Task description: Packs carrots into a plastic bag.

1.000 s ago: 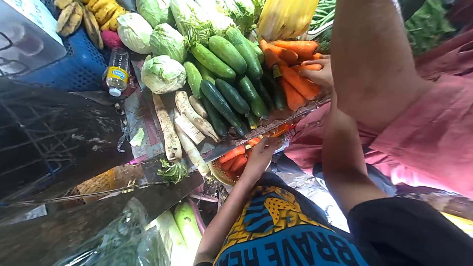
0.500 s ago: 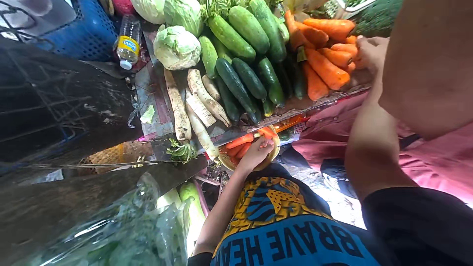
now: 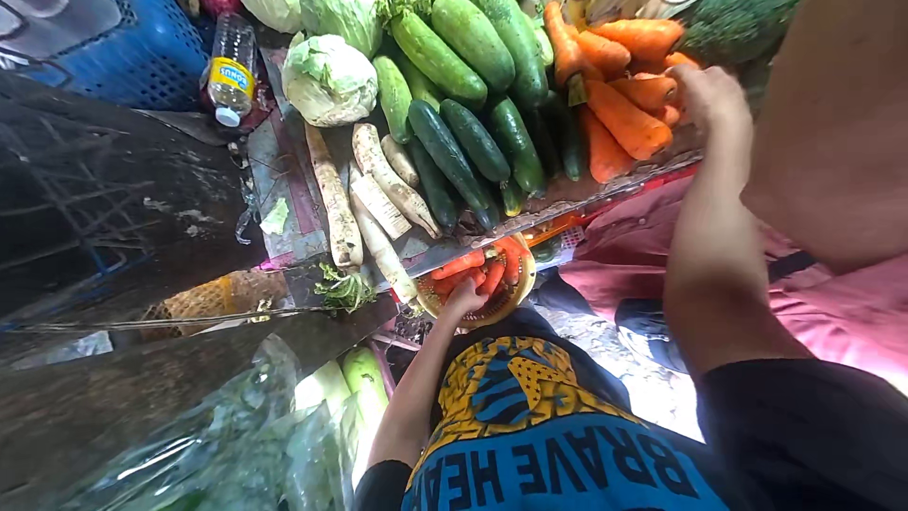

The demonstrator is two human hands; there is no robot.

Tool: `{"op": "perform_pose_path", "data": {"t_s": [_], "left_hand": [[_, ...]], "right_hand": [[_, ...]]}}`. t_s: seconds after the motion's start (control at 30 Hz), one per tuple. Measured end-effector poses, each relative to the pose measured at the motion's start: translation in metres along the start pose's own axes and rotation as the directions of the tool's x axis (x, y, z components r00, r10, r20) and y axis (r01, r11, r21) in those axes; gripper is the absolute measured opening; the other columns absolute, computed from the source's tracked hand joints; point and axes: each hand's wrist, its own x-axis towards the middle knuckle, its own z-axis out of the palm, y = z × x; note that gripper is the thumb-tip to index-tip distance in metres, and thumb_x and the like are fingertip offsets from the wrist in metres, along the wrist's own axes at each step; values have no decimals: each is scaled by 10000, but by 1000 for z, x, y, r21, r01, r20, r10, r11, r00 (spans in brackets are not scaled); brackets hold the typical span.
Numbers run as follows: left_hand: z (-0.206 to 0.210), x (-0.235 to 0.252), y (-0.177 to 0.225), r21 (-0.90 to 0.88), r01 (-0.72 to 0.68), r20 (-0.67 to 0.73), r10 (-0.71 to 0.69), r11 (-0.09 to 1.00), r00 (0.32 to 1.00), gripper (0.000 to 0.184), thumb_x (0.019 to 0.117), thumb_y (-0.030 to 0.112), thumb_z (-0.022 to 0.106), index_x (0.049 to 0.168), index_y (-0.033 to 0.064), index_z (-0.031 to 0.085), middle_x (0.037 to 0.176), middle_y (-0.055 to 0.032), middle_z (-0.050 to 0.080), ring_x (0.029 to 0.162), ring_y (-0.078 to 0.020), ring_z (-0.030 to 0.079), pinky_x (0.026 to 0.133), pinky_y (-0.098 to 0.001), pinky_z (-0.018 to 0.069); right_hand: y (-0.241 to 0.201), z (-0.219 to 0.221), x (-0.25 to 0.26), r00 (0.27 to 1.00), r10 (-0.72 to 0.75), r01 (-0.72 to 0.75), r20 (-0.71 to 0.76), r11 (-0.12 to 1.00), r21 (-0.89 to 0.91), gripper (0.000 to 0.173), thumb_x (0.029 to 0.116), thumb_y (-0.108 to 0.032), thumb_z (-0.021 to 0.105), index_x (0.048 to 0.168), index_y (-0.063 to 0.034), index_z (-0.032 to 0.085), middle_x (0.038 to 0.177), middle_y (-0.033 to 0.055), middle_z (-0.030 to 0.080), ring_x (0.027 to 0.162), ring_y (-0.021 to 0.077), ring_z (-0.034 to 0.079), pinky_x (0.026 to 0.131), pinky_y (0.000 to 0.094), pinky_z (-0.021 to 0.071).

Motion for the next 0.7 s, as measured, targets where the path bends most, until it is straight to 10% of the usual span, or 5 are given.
{"op": "perform_pose_path", "data": {"t_s": [0.17, 0.3, 0.4, 0.5, 0.7], "left_hand": [[15, -2, 15, 147, 51, -163, -27, 988, 986, 604, 992, 358, 626, 1447, -14, 487, 1473, -222, 519, 1380, -358, 499, 1109, -557, 416], [19, 14, 8, 183, 91, -357, -21, 979, 934, 916, 922, 360, 728, 1615, 39, 223, 1648, -233, 251, 1473, -411, 347, 1132, -560, 394], [21, 21, 3, 206, 79, -368, 2, 975, 930, 891, 938, 315, 710, 1621, 43, 206, 1649, -246, 232, 1474, -407, 350, 1142, -515, 402], [25, 24, 2, 204, 77, -347, -2, 976, 938, 872, 948, 223, 675, 1628, 35, 163, 1674, -248, 160, 1493, -403, 327, 1149, -493, 404], [22, 20, -1, 195, 39, -324, 27, 980, 946, 826, 928, 151, 674, 1607, 18, 223, 1661, -279, 153, 1502, -417, 299, 1166, -477, 392]], "right_hand": [[-43, -2, -67, 987, 158, -158, -4, 983, -89, 646, 1109, -456, 313, 1463, 56, 485, 1522, 328, 439, 1415, 459, 438, 1133, 629, 332], [-51, -2, -79, 983, 167, -166, -73, 986, 25, 650, 1116, -451, 299, 1479, 64, 462, 1530, 316, 435, 1431, 416, 429, 1164, 568, 325], [-56, -5, -78, 970, 166, -124, -179, 966, 227, 515, 1129, -188, 351, 1541, 118, 306, 1580, 318, 358, 1481, 340, 370, 1218, 396, 277], [-55, -5, -80, 959, 219, -163, -178, 945, 282, 576, 1075, -82, 470, 1560, 113, 230, 1563, 336, 354, 1415, 372, 435, 1150, 411, 374], [-59, -5, -86, 962, 227, -185, -152, 951, 249, 465, 1056, -101, 482, 1482, 69, 408, 1462, 261, 476, 1210, 256, 546, 1027, 366, 436]]}}
